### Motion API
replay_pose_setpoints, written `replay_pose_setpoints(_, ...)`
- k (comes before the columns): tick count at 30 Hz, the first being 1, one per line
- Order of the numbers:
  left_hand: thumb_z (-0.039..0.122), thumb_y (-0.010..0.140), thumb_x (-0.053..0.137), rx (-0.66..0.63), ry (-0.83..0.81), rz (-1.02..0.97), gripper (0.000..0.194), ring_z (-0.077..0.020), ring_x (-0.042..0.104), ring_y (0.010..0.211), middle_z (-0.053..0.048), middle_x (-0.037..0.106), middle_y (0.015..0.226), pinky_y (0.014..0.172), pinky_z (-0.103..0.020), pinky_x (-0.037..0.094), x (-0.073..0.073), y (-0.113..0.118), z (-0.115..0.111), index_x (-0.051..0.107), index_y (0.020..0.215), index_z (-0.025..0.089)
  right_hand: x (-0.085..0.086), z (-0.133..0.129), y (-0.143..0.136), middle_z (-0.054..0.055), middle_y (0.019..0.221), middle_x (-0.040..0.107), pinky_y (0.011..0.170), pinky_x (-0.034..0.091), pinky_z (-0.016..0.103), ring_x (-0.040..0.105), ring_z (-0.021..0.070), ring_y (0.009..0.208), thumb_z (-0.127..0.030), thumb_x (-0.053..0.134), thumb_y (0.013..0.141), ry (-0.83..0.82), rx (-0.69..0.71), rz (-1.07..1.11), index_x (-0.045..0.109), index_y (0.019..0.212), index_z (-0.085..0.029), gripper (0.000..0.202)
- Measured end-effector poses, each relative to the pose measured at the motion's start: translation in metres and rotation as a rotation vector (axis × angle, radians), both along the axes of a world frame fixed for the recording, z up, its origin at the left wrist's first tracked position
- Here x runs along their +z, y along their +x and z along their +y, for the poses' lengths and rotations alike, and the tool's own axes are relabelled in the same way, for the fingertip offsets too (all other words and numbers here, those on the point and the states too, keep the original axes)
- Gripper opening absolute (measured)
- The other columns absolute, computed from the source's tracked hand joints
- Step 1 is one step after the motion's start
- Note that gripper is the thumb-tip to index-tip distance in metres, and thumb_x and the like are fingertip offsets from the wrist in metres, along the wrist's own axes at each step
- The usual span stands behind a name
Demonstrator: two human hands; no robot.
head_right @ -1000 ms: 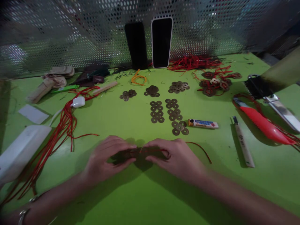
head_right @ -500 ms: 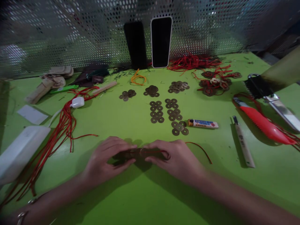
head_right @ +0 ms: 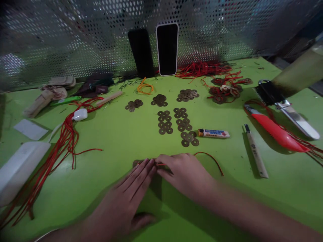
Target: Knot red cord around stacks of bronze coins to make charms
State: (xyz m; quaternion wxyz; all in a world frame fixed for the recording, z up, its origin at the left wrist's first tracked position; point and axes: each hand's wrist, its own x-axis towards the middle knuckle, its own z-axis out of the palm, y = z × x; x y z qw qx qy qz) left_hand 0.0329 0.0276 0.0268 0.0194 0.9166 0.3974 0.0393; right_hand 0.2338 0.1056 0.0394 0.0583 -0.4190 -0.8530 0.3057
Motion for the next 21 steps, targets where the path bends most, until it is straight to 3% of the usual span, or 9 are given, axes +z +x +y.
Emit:
replay_pose_setpoints(4, 0.069, 0.087, 0.033, -0.003, 0.005, 0.012, 0.098, -0.0324, 0.042, 0.131, -0.022, 0.043, 0.142, 0.099, -0.043, 0.047, -0.001, -0.002, 0.004, 0.0, 0.148, -0.001, -0.001, -0.003, 0.002, 0.002, 0.07, 0.068, 0.048, 0.042, 0.024, 0.062, 0.0163, 0.054, -0.024, 0.055, 0.09, 0.022, -0.002, -0.065, 0.059, 0.111, -0.018, 0.022)
replay_pose_setpoints(9, 0.067, 0.09, 0.029, -0.003, 0.0, 0.014, 0.093, -0.0315, 0.043, 0.131, -0.022, 0.042, 0.142, 0.099, -0.044, 0.046, -0.002, -0.003, 0.004, -0.003, 0.148, 0.002, -0.004, -0.007, 0.012, -0.002, 0.056, 0.059, 0.04, 0.028, 0.021, 0.051, 0.0118, 0.041, -0.023, 0.04, 0.095, 0.124, -0.022, -0.099, 0.056, 0.094, -0.019, 0.016)
replay_pose_setpoints(13, 0.067, 0.089, 0.03, 0.008, 0.012, 0.037, 0.095, -0.0333, 0.044, 0.13, -0.022, 0.04, 0.143, 0.095, -0.045, 0.049, -0.003, -0.002, 0.003, -0.005, 0.148, 0.002, -0.01, -0.012, 0.037, -0.001, 0.058, 0.061, 0.043, 0.036, 0.022, 0.056, 0.0128, 0.044, -0.025, 0.034, 0.097, 0.112, -0.113, -0.088, 0.054, 0.092, -0.02, 0.021)
replay_pose_setpoints(17, 0.068, 0.088, 0.032, 0.024, 0.001, 0.028, 0.095, -0.0328, 0.043, 0.131, -0.02, 0.038, 0.145, 0.096, -0.045, 0.048, -0.003, -0.003, 0.003, -0.01, 0.148, 0.007, -0.02, -0.019, 0.083, 0.002, 0.065, 0.066, 0.044, 0.043, 0.025, 0.06, 0.0156, 0.048, -0.037, 0.032, 0.098, 0.083, -0.244, -0.095, 0.056, 0.094, -0.021, 0.029)
replay_pose_setpoints(21, 0.067, 0.089, 0.032, 0.024, 0.01, 0.051, 0.095, -0.0332, 0.044, 0.13, -0.02, 0.038, 0.145, 0.094, -0.045, 0.049, -0.003, -0.004, 0.004, -0.014, 0.147, 0.007, -0.024, -0.026, 0.127, 0.001, 0.07, 0.069, 0.048, 0.048, 0.026, 0.063, 0.0156, 0.051, -0.043, 0.034, 0.096, 0.261, -0.37, -0.163, 0.059, 0.091, -0.024, 0.032)
